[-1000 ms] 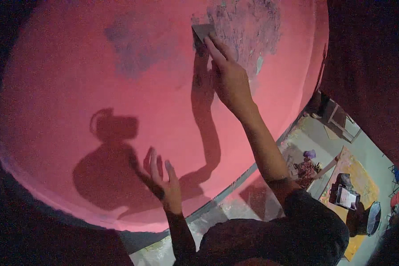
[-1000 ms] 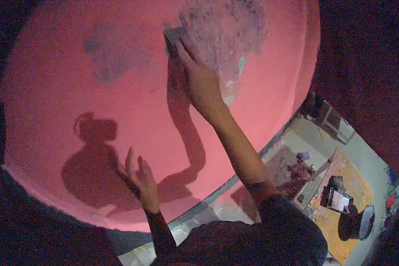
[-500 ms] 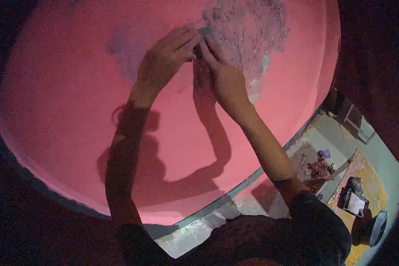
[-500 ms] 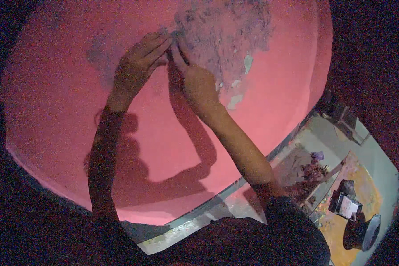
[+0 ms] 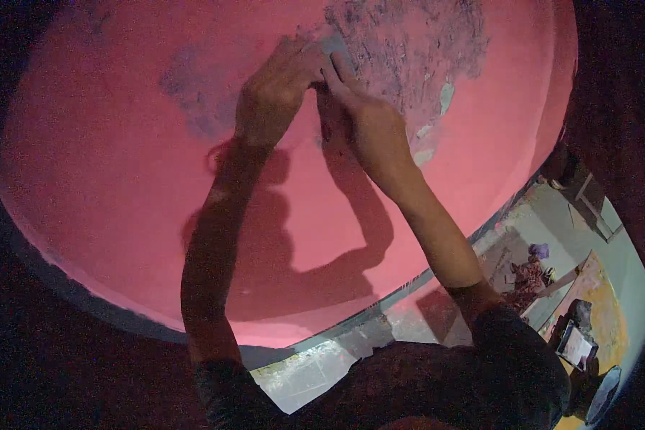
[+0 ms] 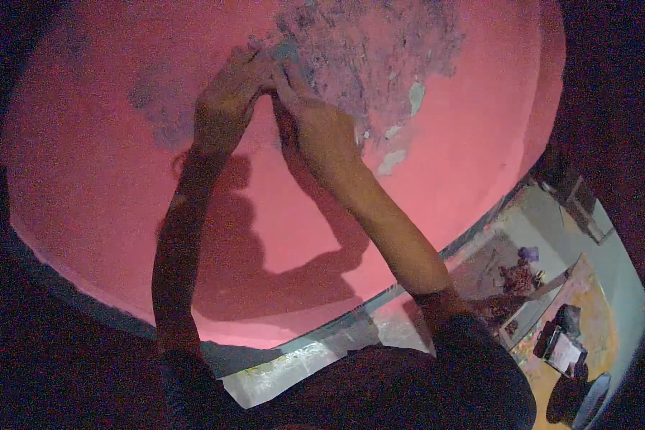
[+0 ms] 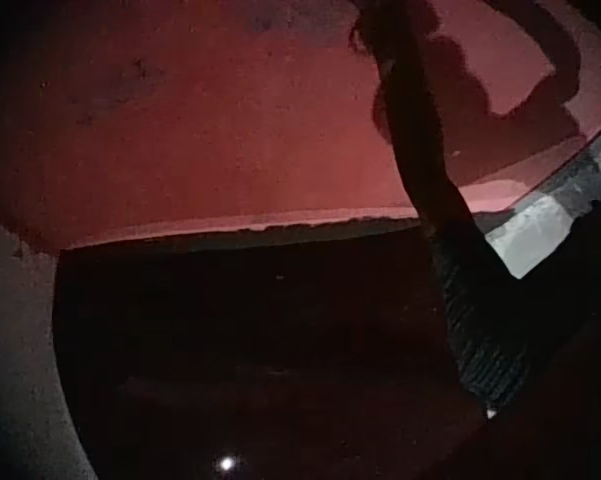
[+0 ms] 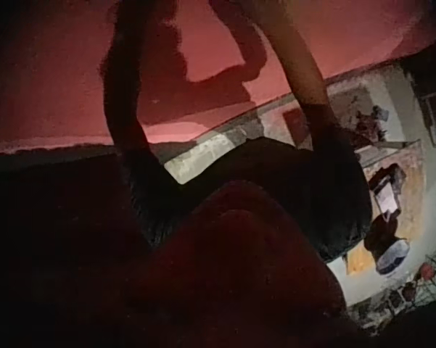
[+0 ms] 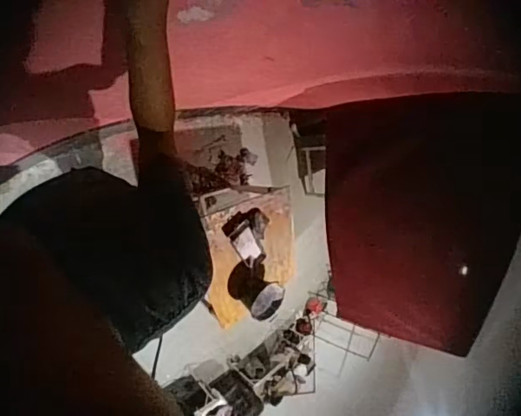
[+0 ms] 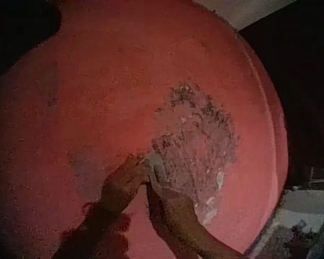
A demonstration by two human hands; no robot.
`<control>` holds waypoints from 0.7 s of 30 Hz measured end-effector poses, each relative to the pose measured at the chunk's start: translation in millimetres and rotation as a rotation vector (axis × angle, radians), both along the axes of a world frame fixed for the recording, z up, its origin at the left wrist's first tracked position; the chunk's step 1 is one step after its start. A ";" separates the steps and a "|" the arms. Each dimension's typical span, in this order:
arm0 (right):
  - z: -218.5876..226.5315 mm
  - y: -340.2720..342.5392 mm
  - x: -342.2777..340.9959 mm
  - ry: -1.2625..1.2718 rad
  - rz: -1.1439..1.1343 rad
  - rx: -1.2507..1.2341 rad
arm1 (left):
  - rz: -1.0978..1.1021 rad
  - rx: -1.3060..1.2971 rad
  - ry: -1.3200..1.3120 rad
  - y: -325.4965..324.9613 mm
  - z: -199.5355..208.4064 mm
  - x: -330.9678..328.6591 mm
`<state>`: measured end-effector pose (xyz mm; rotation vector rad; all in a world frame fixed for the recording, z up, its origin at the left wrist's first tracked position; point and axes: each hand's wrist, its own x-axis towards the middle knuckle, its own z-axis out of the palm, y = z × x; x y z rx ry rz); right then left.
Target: Scraping paint or residue off a wall surface using a putty knife.
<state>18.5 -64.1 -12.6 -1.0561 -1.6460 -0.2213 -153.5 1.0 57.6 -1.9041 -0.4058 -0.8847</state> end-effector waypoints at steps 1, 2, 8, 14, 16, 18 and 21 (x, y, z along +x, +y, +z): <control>3.5 2.1 2.8 0.002 0.004 -0.003 | 0.018 0.029 -0.017 0.1 3.1 1.7; 8.0 7.5 6.8 -0.025 0.002 0.007 | 0.022 0.026 -0.015 0.4 5.7 4.1; 4.2 1.7 10.4 0.005 0.105 0.047 | 0.045 0.052 -0.030 -2.1 2.8 3.6; 7.4 0.0 18.8 0.063 0.183 0.079 | -0.027 0.072 0.011 -4.2 5.4 12.7; 1.2 7.3 19.0 0.104 0.204 0.196 | 0.034 0.099 0.017 -3.3 8.7 14.7; -4.0 17.4 18.5 0.138 -0.111 0.406 | 0.030 0.093 0.012 -1.7 7.0 13.2; -8.3 12.7 25.6 0.264 0.252 0.050 | 0.059 0.042 -0.022 -3.3 2.5 16.2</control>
